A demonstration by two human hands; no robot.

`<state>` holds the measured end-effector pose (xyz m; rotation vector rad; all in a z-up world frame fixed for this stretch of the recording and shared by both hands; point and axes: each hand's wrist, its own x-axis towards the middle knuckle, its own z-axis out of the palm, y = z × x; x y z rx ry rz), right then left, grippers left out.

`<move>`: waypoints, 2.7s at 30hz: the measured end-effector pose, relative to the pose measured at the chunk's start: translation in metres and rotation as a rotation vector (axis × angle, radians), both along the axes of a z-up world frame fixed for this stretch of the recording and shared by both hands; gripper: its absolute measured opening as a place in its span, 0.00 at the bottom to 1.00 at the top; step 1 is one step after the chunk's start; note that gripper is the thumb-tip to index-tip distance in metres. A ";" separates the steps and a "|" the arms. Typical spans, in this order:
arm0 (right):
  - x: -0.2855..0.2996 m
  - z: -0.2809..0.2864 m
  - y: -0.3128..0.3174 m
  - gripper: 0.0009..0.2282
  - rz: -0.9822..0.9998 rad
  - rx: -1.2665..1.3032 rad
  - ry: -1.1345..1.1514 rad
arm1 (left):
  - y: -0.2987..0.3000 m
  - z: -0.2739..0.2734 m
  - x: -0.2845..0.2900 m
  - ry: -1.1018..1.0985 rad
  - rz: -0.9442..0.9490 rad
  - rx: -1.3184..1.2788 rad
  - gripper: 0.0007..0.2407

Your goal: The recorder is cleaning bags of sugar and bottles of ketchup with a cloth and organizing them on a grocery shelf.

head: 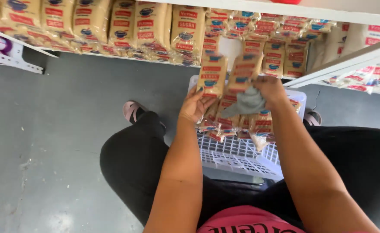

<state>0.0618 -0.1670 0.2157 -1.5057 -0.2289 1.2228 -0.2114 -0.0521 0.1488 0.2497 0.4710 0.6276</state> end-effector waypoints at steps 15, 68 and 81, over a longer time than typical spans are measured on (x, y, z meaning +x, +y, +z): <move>-0.096 -0.041 -0.072 0.21 0.338 0.035 -0.773 | -0.056 -0.041 -0.012 1.461 -0.420 1.029 0.34; -0.012 -0.184 0.202 0.19 0.101 -0.513 -0.185 | 0.029 0.000 0.090 0.218 0.535 -0.057 0.30; 0.072 -0.055 0.035 0.12 0.312 -0.024 -0.126 | 0.005 0.028 0.112 0.123 0.218 -0.151 0.27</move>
